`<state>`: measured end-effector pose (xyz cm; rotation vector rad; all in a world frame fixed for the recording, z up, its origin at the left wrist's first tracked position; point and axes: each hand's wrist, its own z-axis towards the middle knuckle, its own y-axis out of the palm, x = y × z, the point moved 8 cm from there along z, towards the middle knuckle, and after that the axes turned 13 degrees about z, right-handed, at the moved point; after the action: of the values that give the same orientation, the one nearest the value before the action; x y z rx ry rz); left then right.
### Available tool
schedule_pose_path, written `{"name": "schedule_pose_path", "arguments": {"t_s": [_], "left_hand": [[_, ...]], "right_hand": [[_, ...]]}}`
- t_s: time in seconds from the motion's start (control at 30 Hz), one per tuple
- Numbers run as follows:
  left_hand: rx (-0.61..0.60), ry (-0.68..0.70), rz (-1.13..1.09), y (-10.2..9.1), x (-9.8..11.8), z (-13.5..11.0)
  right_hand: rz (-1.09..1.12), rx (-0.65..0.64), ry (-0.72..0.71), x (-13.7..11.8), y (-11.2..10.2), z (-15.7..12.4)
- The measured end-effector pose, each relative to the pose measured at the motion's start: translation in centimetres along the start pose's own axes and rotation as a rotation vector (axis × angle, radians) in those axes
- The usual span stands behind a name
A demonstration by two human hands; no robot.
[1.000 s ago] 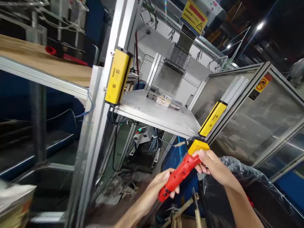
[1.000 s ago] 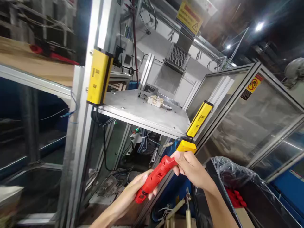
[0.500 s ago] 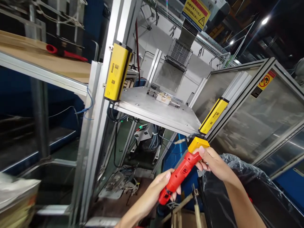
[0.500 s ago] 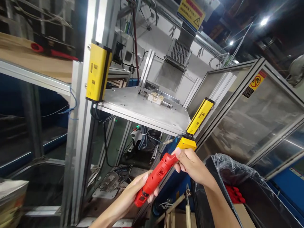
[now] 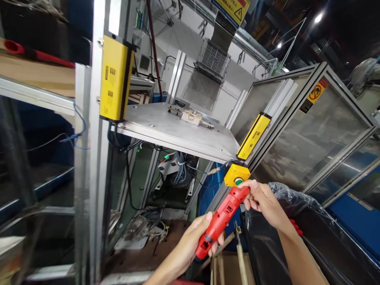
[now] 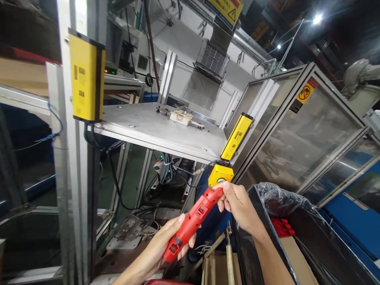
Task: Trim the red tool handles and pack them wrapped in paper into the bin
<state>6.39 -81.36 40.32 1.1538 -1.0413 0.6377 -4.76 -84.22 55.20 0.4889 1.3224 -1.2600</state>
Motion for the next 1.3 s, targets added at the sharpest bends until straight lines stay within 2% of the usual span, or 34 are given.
{"name": "schedule_pose_path", "arguments": {"t_s": [0.07, 0.2, 0.3, 0.4, 0.53, 0.63, 0.87, 1.0, 1.17, 1.23, 1.3], "left_hand": [[0.005, 0.002, 0.013, 0.3, -0.1, 0.0], [-0.013, 0.054, 0.1, 0.8, 0.4, -0.2], [-0.003, 0.116, 0.176, 0.7, 1.0, -0.4], [0.006, 0.115, 0.159, 0.4, 1.0, -0.4], [0.005, 0.111, 0.063, -0.4, 0.9, -0.3], [0.009, 0.159, 0.018, -1.0, 1.8, -0.5], [0.109, 0.141, -0.083, -3.1, 3.6, -1.9], [0.108, 0.082, -0.172, -4.4, 3.2, -2.4], [-0.006, 0.007, -0.323, -5.7, 2.1, -2.6], [-0.05, 0.037, -0.393, -6.2, 2.3, -2.7], [-0.089, 0.088, -0.433, -6.8, 2.8, -2.8]], "right_hand": [[-0.111, 0.025, -0.061, -0.6, 0.2, -0.6], [-0.436, 0.165, -0.179, -1.9, 0.3, -1.4], [-0.511, 0.228, -0.297, -3.0, 0.6, -1.5], [-0.425, 0.207, -0.324, -3.2, 0.7, -1.0], [-0.106, 0.109, -0.255, -2.6, 1.1, 0.0], [0.076, 0.059, -0.22, -2.6, 2.0, 0.8], [0.261, -0.033, -0.204, -2.9, 5.0, 3.1], [0.291, -0.056, -0.193, -2.8, 6.9, 4.3], [0.209, -0.059, -0.215, -2.9, 8.8, 6.1], [0.125, 0.026, -0.244, -3.0, 8.4, 6.3], [0.023, 0.178, -0.291, -3.0, 7.3, 5.7]]}}
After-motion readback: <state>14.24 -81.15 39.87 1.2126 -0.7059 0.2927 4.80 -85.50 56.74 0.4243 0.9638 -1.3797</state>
